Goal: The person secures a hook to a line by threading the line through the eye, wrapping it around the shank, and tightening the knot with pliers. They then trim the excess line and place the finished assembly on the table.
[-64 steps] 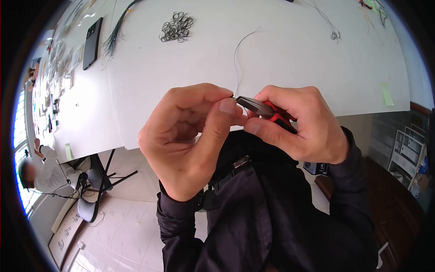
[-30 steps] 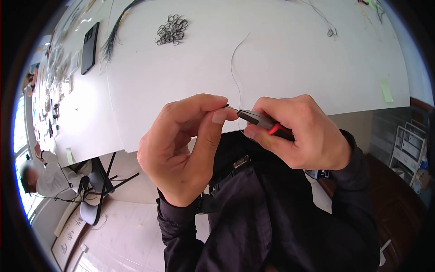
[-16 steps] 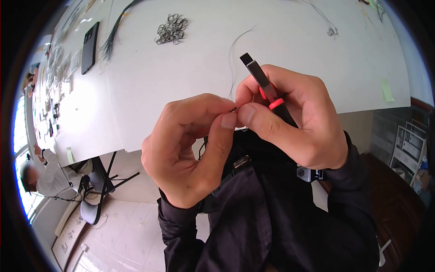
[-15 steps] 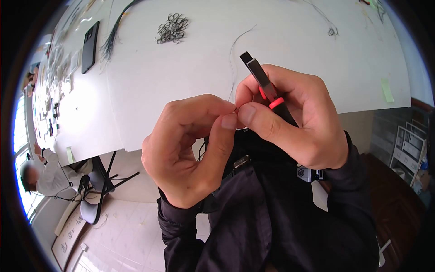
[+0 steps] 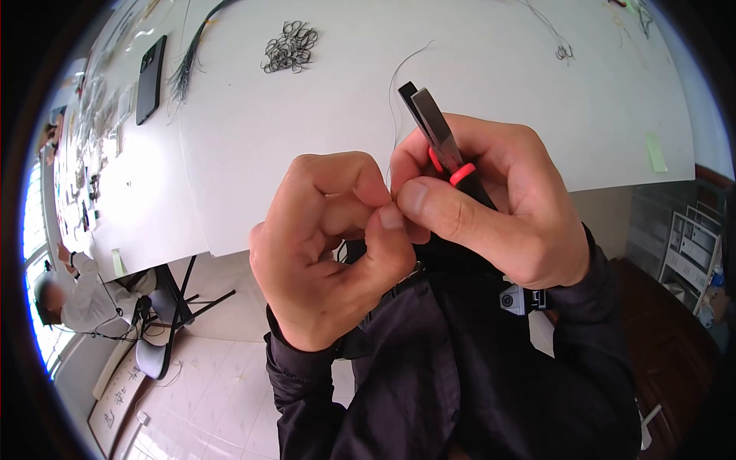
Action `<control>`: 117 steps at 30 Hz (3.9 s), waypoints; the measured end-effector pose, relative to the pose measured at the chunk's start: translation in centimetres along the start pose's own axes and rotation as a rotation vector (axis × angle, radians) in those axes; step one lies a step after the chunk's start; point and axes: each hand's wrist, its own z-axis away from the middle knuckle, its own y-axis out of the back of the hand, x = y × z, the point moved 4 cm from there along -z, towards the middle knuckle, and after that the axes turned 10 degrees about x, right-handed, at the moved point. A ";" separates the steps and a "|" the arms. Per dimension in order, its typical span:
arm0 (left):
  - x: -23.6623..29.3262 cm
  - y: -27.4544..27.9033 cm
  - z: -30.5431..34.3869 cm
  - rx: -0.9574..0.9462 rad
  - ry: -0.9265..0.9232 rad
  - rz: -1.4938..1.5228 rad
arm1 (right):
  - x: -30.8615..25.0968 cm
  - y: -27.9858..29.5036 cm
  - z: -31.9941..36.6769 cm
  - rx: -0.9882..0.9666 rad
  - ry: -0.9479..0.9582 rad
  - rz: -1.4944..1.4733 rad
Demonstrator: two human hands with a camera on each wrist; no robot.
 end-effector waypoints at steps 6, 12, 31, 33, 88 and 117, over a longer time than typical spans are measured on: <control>0.1 -0.3 0.1 0.070 0.153 0.111 | 0.1 0.1 -0.1 0.045 -0.016 -0.007; 0.2 -0.2 -0.1 0.080 0.138 0.170 | -0.1 0.1 -0.1 0.086 0.061 -0.036; -0.7 -0.4 0.8 0.135 0.274 0.266 | 0.4 0.0 -0.1 0.112 0.114 -0.006; -0.8 -0.5 0.8 0.145 0.281 0.254 | 0.4 0.1 -0.2 0.124 0.112 0.004; -2.5 0.2 -2.2 -0.125 -0.061 0.341 | 1.3 0.7 -0.8 -0.108 -0.111 -0.069; 0.1 0.7 -1.7 -0.126 -0.381 -0.375 | -0.5 2.6 0.9 -0.055 0.448 0.932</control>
